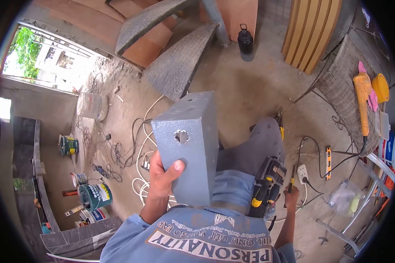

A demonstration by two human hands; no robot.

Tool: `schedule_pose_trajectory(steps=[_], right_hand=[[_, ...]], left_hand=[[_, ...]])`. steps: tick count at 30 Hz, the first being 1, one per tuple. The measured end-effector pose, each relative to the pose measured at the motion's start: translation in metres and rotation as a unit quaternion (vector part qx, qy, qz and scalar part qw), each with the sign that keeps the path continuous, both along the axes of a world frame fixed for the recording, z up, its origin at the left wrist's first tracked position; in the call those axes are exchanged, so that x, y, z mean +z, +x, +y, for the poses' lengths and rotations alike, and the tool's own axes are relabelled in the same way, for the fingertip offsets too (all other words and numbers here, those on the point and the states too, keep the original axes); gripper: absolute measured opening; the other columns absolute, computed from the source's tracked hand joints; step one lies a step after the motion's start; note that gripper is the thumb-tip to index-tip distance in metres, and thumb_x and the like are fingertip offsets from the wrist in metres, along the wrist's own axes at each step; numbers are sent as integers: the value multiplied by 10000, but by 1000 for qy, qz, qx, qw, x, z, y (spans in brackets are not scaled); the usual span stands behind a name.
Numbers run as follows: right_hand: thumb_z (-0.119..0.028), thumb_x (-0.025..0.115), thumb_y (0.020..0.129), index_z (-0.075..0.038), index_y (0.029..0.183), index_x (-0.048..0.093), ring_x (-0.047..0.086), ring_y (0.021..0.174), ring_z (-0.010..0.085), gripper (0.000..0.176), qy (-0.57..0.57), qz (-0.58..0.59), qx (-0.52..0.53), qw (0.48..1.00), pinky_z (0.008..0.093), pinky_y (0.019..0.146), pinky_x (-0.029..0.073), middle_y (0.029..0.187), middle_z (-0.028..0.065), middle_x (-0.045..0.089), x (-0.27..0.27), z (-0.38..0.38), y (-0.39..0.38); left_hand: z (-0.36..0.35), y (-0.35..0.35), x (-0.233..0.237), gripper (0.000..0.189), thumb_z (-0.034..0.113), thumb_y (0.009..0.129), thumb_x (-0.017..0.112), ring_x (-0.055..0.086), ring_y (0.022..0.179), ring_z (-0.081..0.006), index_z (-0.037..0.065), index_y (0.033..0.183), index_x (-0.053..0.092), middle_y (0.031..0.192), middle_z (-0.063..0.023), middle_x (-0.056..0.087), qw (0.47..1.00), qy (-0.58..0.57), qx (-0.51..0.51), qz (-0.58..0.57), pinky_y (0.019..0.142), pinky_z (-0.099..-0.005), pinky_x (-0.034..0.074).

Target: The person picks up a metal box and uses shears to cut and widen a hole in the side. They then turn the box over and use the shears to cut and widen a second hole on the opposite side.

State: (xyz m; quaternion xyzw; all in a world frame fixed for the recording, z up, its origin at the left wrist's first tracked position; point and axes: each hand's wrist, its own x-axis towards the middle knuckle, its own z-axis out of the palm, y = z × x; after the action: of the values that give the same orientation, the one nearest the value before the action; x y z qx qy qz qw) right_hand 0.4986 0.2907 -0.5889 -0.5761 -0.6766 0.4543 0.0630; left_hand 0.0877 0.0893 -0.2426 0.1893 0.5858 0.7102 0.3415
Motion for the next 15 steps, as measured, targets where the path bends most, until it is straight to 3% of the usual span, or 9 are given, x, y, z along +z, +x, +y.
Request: schedule_pose_trajectory(steps=[2,4,5,7,9,12,15], right_hand=[[-53,624,626,18,798,643,621,695,249,187,15,10,14,1000,342,677,473,716,118,628,-6,-4,6],[-46,614,619,6,798,645,591,656,199,189,-49,36,-46,997,326,640,461,699,86,609,-8,-3,7],[-31,598,620,-7,807,634,542,621,149,191,-40,44,-58,997,300,600,428,665,53,563,-7,0,7],[-23,591,624,-11,815,628,528,608,141,194,-13,49,-61,997,294,586,414,653,45,544,11,11,-1],[-5,577,655,-23,828,607,482,580,111,176,24,85,-74,993,273,561,378,623,26,489,40,24,-18],[-50,626,723,-18,882,628,490,620,101,163,64,143,-51,986,271,577,394,672,12,511,76,46,-38],[-120,674,784,-6,966,648,505,678,98,216,37,214,-31,976,259,608,417,736,-7,524,152,47,-86]], left_hand=[[2,6,6,450,212,931,645,609,944,-120,-16,1275,465,1096,-93,630,1000,-8,2,-1,812,-279,499],[5,11,7,448,209,932,645,608,952,-121,-20,1272,463,1100,-93,627,1000,-14,2,0,813,-280,499],[6,16,5,441,204,934,645,605,950,-118,-22,1267,464,1095,-93,628,1000,-23,8,6,816,-280,496],[9,27,0,435,198,935,646,603,949,-114,-25,1261,466,1091,-93,629,999,-31,12,8,818,-279,494],[13,38,-5,419,172,933,648,595,945,-111,-26,1255,467,1090,-90,626,997,-23,32,65,826,-274,484],[25,56,-17,396,157,931,651,588,944,-115,-27,1232,470,1083,-93,622,993,-7,86,80,832,-272,477],[41,66,-27,372,142,930,650,585,940,-118,-28,1209,472,1068,-93,619,988,19,124,87,828,-272,477]])
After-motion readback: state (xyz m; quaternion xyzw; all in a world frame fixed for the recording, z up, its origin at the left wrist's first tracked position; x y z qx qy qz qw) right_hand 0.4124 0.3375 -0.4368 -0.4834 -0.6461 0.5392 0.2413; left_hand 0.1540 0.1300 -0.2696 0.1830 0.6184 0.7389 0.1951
